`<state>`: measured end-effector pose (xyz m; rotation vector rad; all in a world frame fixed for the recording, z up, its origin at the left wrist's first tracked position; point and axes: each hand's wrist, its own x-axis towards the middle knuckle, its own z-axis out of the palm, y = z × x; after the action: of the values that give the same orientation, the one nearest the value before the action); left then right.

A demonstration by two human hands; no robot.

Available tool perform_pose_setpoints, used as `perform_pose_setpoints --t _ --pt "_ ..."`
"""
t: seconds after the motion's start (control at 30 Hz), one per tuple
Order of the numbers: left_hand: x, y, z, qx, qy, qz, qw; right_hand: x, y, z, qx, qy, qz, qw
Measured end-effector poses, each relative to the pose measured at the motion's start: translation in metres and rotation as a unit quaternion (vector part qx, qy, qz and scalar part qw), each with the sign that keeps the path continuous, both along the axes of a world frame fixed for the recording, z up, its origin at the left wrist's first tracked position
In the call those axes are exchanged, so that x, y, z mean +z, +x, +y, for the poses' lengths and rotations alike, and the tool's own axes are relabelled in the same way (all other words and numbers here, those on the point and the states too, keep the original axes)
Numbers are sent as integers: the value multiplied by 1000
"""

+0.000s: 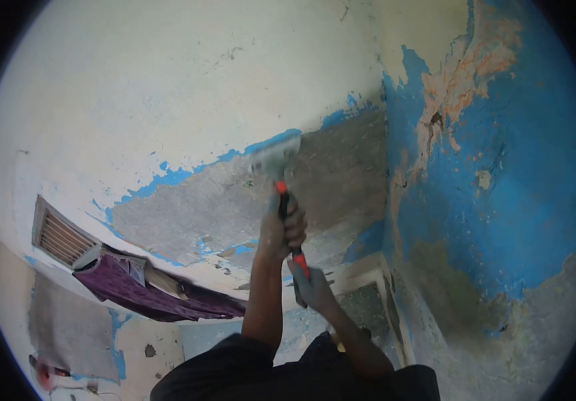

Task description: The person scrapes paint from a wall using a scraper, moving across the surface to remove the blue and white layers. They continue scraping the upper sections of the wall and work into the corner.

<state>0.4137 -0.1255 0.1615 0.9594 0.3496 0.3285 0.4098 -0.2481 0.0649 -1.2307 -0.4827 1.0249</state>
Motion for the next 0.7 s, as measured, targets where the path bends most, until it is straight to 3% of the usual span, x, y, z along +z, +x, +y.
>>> perform_pose_setpoints --t 0.07,0.23,0.37,0.47,0.5,0.7 --pt "-9 3 -2 -3 -12 9 1000 -19 -5 -9 36 -1 -25 999" --pt "16 24 -5 -24 34 -4 999 6 15 -3 19 39 25 999" --pt "-9 9 -9 -3 -2 30 1000 -21 -5 -6 -3 9 -1 1000" --pt "-12 11 -8 -12 -11 27 1000 -3 8 -12 12 -22 -16 1000" --pt "-3 18 -12 -5 4 25 1000 -3 18 -12 35 23 51 998" --pt "-13 15 -17 10 -28 4 1000 0 13 -28 45 -15 -7 999"
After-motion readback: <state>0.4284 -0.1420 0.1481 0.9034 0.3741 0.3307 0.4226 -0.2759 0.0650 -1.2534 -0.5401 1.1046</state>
